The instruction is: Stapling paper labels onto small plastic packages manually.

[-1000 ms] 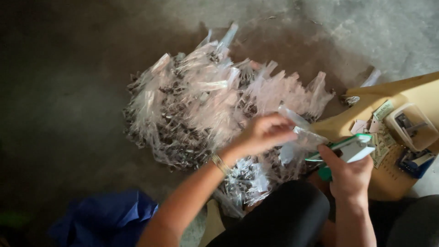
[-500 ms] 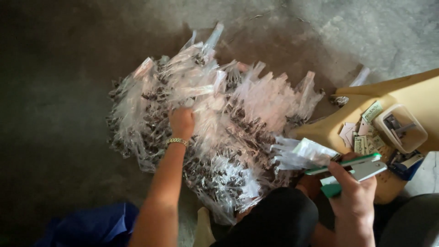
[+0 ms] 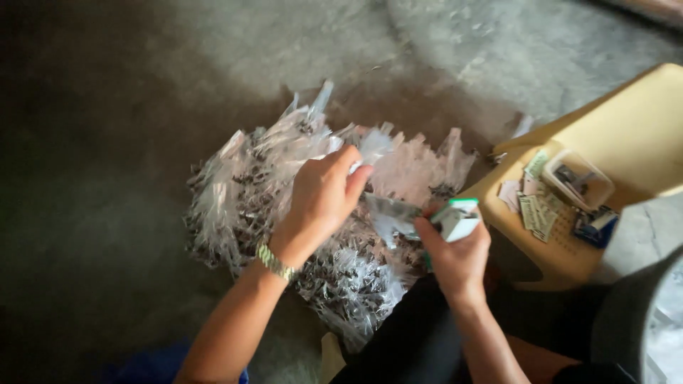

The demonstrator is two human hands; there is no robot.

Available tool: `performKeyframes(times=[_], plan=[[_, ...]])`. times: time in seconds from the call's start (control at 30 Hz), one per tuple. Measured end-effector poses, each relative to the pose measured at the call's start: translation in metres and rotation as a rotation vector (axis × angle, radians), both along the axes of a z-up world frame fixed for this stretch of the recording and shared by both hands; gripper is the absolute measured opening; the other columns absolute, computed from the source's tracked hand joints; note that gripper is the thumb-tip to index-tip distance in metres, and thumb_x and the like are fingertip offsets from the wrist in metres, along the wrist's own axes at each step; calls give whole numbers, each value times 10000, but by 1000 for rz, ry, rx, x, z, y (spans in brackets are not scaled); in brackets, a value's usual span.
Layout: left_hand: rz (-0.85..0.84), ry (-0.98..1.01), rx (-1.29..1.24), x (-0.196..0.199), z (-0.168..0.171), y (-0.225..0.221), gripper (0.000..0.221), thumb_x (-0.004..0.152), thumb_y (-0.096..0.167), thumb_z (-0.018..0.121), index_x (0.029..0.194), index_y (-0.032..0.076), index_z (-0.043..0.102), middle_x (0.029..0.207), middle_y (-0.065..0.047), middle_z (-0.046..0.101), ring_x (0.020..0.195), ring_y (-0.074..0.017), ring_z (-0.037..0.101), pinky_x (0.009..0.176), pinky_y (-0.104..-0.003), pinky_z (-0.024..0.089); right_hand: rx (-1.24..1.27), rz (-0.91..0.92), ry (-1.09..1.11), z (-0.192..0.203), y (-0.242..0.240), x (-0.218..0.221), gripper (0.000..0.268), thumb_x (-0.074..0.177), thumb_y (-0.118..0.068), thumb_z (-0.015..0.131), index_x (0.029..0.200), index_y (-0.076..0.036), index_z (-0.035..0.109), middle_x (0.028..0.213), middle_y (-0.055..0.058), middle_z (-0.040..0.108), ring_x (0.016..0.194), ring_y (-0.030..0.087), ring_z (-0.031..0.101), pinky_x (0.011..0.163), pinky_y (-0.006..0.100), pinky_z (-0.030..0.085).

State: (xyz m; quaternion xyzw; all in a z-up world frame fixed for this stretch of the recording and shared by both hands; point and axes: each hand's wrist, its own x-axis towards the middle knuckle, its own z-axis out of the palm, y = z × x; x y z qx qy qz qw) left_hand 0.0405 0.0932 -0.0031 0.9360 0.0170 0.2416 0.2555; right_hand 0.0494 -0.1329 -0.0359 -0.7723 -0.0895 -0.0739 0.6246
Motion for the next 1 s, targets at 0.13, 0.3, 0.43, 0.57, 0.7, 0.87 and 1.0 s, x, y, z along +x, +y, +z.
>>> performKeyframes(times=[0.13,0.3,0.43,0.57,0.7,0.87,1.0], plan=[[-119,-61,-51,-41,70,-33,174,928,314,689,896,162,611,668,-75,679,628,-354,716,557,-454,543,4,-11,-106,22,8,1,275,731,-8,898,923,-82,716,838,59,738,830,134,699,826,309,530],[-311,-145,-53,-62,100,-47,305,923,362,716,893,59,698,951,-157,671,880,-347,666,718,-452,493,87,-4,-184,48,-5,6,313,759,71,872,900,-67,629,878,102,719,876,188,701,881,352,523],[-289,-266,-140,-41,104,-42,625,871,241,819,1350,0,499,1277,-158,623,1205,-315,600,1091,-450,409,124,109,-35,90,-15,-9,251,816,111,703,984,-39,593,1017,74,689,813,146,594,722,250,501],[-583,-123,-525,-32,109,-50,443,822,23,788,1225,44,607,1167,-82,714,953,-167,710,842,-263,587,126,133,-93,95,-23,-12,308,789,113,700,994,-52,540,1126,94,656,909,172,622,803,280,531],[-683,-222,-437,-40,108,-48,248,842,-83,783,1019,82,729,1006,-1,728,654,-84,572,593,-242,462,95,205,-50,95,-30,-12,305,788,96,709,981,-67,538,1033,103,696,857,160,612,782,274,532],[-798,-164,-410,-44,103,-33,311,840,74,843,1129,111,735,1137,-24,708,818,-129,671,731,-258,549,251,295,-26,81,-34,-9,297,783,95,697,998,-55,557,1053,131,692,885,177,625,795,280,544],[-742,-60,-558,-41,84,-35,299,891,30,804,1162,144,748,1020,4,670,768,-83,563,677,-211,469,268,256,-31,74,-31,-9,329,773,111,667,1009,-75,533,1076,131,679,904,174,618,797,270,537]])
